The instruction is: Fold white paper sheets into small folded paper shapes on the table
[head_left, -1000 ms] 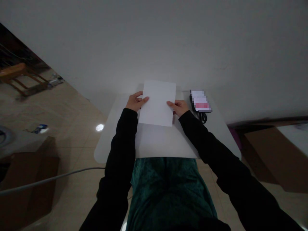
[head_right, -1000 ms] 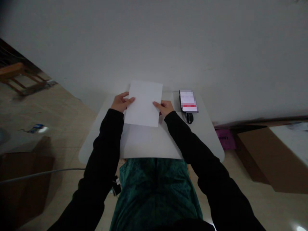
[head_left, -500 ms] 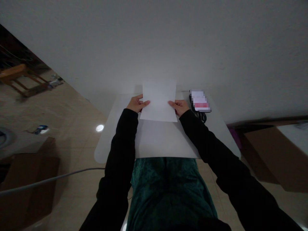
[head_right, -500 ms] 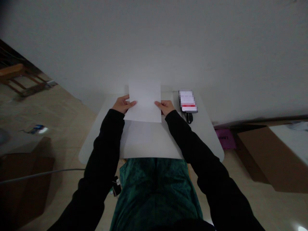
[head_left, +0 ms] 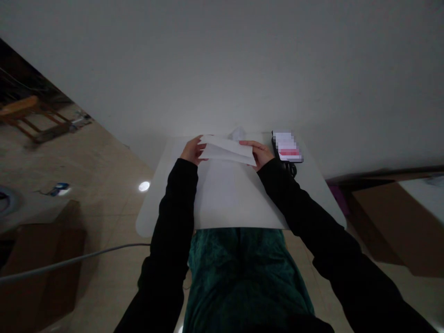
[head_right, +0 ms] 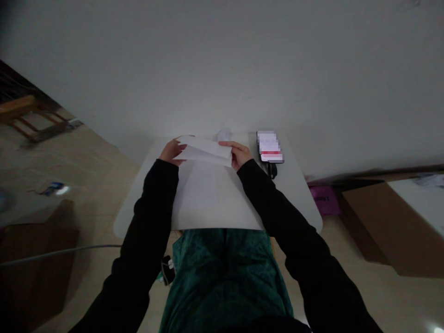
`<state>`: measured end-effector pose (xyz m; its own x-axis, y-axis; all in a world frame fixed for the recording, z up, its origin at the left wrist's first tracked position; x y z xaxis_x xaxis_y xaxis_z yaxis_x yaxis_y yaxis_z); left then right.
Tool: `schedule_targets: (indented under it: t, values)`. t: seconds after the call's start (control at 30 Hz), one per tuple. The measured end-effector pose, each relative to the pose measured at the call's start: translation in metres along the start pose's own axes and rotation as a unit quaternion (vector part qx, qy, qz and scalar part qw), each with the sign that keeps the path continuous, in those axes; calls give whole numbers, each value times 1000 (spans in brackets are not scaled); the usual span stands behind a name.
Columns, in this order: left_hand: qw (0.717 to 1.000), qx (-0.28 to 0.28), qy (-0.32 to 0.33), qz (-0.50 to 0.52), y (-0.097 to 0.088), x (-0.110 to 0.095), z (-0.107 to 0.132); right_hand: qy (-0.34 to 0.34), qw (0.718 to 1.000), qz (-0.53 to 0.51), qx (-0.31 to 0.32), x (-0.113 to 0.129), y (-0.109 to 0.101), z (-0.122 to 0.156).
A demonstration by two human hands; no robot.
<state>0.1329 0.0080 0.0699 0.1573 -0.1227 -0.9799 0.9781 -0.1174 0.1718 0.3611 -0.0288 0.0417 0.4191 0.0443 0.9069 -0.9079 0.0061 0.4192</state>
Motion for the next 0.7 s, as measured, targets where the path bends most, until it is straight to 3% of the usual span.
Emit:
schedule_targets:
  t: [0.07,0.17,0.3,0.4,0.53,0.7]
  values:
    - [996,-43,-12,76,2,1,-2,-33,999,-10,-32,-1,0,0]
    - [991,-37,-23,129,15,5,-3,-109,992,8,-63,-1,1,4]
    - [995,-14,-22,95,37,18,-1,-228,966,105,-64,4,6,16]
    - [997,-32,52,55,45,24,0,-280,942,181,-43,5,12,25]
    - [980,-56,193,-11,44,19,2,-263,947,149,-107,4,5,23]
    - [952,-44,280,-112,42,13,3,-204,961,58,-175,-9,-18,-2]
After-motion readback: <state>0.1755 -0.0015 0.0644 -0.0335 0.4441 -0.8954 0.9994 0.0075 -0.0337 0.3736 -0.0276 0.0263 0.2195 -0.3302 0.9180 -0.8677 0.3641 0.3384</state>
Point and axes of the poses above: each hand's wrist, its own z-axis away from the middle knuckle, its own y-axis out of the palm, x = y × z, the point moved 4 cm from there along -z, towards the middle knuckle, and after that the axes turned 3 degrees about -z, right-handed, at the moved point
